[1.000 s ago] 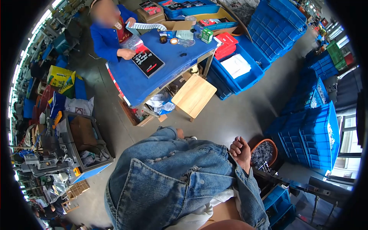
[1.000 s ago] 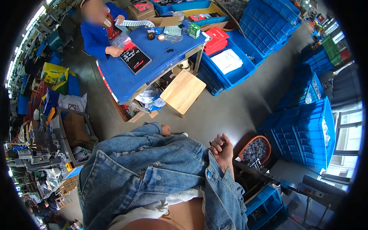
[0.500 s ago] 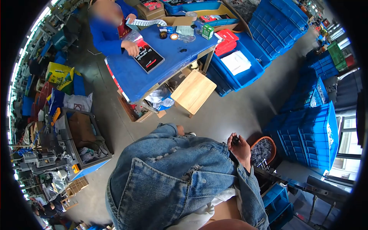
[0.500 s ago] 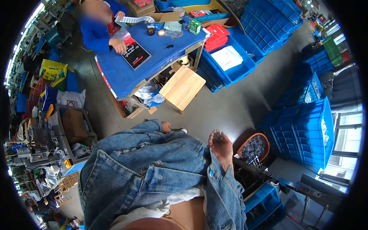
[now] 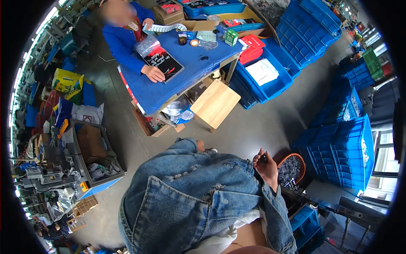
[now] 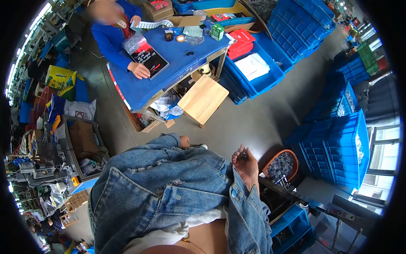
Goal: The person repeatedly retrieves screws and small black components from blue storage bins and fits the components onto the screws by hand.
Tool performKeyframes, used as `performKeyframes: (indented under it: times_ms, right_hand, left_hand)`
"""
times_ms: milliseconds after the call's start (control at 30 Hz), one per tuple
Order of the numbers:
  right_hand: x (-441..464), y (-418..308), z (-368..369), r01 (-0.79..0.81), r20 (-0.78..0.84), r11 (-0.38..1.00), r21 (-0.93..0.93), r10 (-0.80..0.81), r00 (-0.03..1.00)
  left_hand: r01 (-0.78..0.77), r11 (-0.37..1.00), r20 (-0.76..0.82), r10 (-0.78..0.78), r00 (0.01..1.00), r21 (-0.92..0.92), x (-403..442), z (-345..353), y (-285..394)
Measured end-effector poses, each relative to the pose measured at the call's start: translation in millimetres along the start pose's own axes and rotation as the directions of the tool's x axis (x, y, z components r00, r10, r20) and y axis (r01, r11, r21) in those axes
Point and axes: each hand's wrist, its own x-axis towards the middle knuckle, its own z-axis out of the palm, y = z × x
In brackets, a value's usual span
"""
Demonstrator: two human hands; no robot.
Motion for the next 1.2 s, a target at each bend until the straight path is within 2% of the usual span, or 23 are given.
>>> performKeyframes:
  times_ms: [67,167,367,467,567,667,767,867,900,967,1000,1033,1100,1200]
  right_hand:
    - [3,2,-4,0.056,-0.029,0.998,-0.025,-0.057,0.998]
    - [-1,7,13,0.082,-0.1,0.996,-0.035,-0.085,0.991]
    - [-1,8,28,0.08,-0.222,0.991,-0.109,-0.103,0.97]
    - [-5,6,25,-0.004,-0.011,0.995,-0.095,0.003,1.0]
    - [-5,1,20,-0.02,0.225,0.992,-0.124,0.048,0.973]
    - [-2,-2,15,-0.029,0.327,0.989,-0.148,0.077,0.942]
    - [0,2,17,-0.031,0.24,0.998,-0.051,0.043,0.97]
    - [0,8,28,0.066,-0.104,0.998,-0.02,-0.067,0.992]
    - [6,4,6,0.043,0.068,0.999,-0.006,-0.043,0.997]
    - [-2,8,10,0.066,0.119,0.997,0.051,-0.071,0.99]
    - [-8,11,16,0.12,-0.025,0.989,0.088,-0.118,0.993]
    - [-6,10,6,0.121,-0.01,0.98,0.158,-0.12,0.993]
    - [-8,8,-8,0.191,-0.032,0.965,0.178,-0.189,0.982]
    - [-26,6,-19,0.363,-0.19,0.902,0.233,-0.324,0.927]
  left_hand:
    - [-0.036,0.999,-0.092,0.034,0.995,-0.026,0,7,-3]
    - [-0.025,1.0,0.013,0.025,1.0,-0.017,-2,-1,-1]
    - [-0.016,0.999,-0.007,0.017,1.0,0.028,10,9,-12]
    - [-0.008,1.0,0.049,0.007,0.999,0.004,9,6,-10]
    - [-0.018,1.0,0.006,0.018,1.0,0.015,9,7,-12]
    - [0.026,1.0,0.008,-0.026,1.0,0.012,3,3,-7]
    - [0.036,0.999,0.171,-0.042,0.984,0.033,3,-7,-3]
    - [-0.007,0.997,0.058,0.003,0.998,0.078,12,5,-15]
    - [-0.032,0.999,0.026,0.031,0.999,0.043,11,5,-16]
    - [-0.108,0.994,0.0,0.108,0.994,-0.006,12,7,-19]
    - [-0.143,0.99,0.011,0.143,0.99,0.009,35,19,-39]
    - [-0.179,0.984,0.022,0.178,0.984,0.024,56,30,-56]
    - [-0.21,0.977,0.095,0.206,0.974,0.027,66,25,-57]
    - [-0.237,0.97,0.212,0.22,0.952,0.06,80,11,-43]
